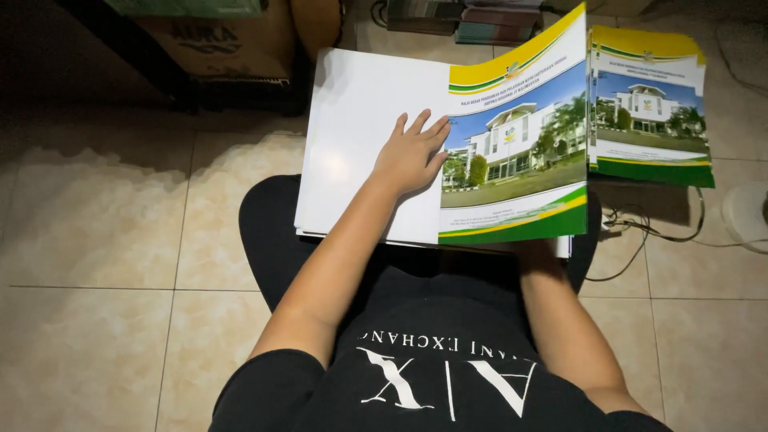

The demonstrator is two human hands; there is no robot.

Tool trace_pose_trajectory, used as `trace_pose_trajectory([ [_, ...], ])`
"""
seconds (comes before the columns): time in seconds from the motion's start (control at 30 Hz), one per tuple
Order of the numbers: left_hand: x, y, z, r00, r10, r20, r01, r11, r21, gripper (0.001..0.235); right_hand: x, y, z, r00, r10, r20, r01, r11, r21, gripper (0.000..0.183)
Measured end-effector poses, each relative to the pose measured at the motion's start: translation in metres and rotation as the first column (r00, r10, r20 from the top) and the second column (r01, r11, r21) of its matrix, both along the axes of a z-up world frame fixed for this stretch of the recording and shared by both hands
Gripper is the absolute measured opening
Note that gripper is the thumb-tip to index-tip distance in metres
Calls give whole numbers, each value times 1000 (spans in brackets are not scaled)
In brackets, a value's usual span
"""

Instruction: A person is seen picking up brochures from a stack, placing them into a white folder, flipping the page, and smoothing it down with both hands.

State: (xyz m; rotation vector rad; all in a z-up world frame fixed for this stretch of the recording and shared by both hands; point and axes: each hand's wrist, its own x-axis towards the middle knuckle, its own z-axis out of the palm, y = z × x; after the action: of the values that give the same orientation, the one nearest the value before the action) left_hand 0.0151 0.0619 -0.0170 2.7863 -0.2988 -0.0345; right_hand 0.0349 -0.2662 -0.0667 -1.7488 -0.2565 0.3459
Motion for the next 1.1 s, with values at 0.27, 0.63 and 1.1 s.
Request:
trace_pose_trajectory([
  [0.27,-10,16,0,983,128,128,-63,905,-420,54,3,45,-118,947,177,268,-34,884,-466,86],
  [0.63,-93,62,135,929,367,-36,-345,828,-442,69,-43,129,48,834,505,221,-111,546,-830,65],
  [1.1,0,-17,1,978,177,109,-137,943,-305,58,-36,147,60,788,573,225,-76,453,-888,59],
])
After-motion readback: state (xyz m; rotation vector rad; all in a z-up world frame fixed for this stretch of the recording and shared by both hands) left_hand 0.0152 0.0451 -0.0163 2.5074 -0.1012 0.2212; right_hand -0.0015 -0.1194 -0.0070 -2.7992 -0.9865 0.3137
